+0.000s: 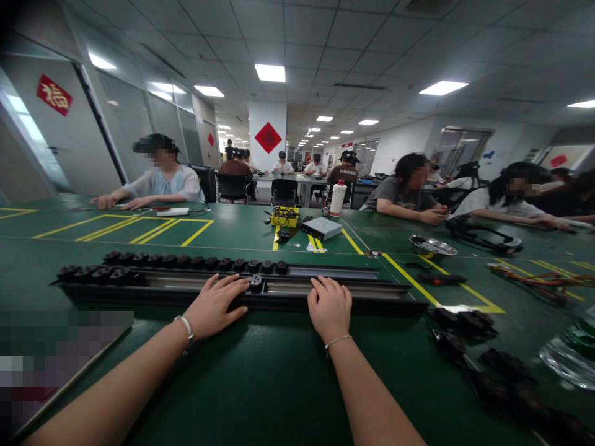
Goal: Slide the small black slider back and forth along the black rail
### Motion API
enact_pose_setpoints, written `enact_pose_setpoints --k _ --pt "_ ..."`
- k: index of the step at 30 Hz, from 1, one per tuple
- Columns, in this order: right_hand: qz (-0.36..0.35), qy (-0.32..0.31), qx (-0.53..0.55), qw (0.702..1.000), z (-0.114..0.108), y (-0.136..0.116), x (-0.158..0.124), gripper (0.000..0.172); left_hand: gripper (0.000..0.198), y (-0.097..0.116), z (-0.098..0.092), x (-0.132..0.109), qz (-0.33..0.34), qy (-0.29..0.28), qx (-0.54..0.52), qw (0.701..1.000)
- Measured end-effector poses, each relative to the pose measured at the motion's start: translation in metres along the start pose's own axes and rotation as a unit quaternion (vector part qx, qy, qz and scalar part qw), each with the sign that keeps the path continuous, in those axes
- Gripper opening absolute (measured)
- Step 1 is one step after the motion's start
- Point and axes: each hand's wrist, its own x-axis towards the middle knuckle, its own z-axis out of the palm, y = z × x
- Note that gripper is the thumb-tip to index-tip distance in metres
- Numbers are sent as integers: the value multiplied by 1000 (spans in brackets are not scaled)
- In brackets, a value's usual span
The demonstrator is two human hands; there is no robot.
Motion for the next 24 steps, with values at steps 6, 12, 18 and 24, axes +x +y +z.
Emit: enact_pose_setpoints --k 6,12,18,24 --pt "3 -3 -3 1000 -1 -1 0 36 47 1 -2 0 -2 -5 4 1000" --pt "4 -3 -8 1000 0 -1 0 36 48 3 -1 0 -3 -4 8 1000" --pt "-2 1 -13 1000 1 0 0 36 49 3 2 0 3 1 10 1000" --pt "-1 0 -15 1000 0 -1 0 36 49 2 2 0 3 1 10 1000"
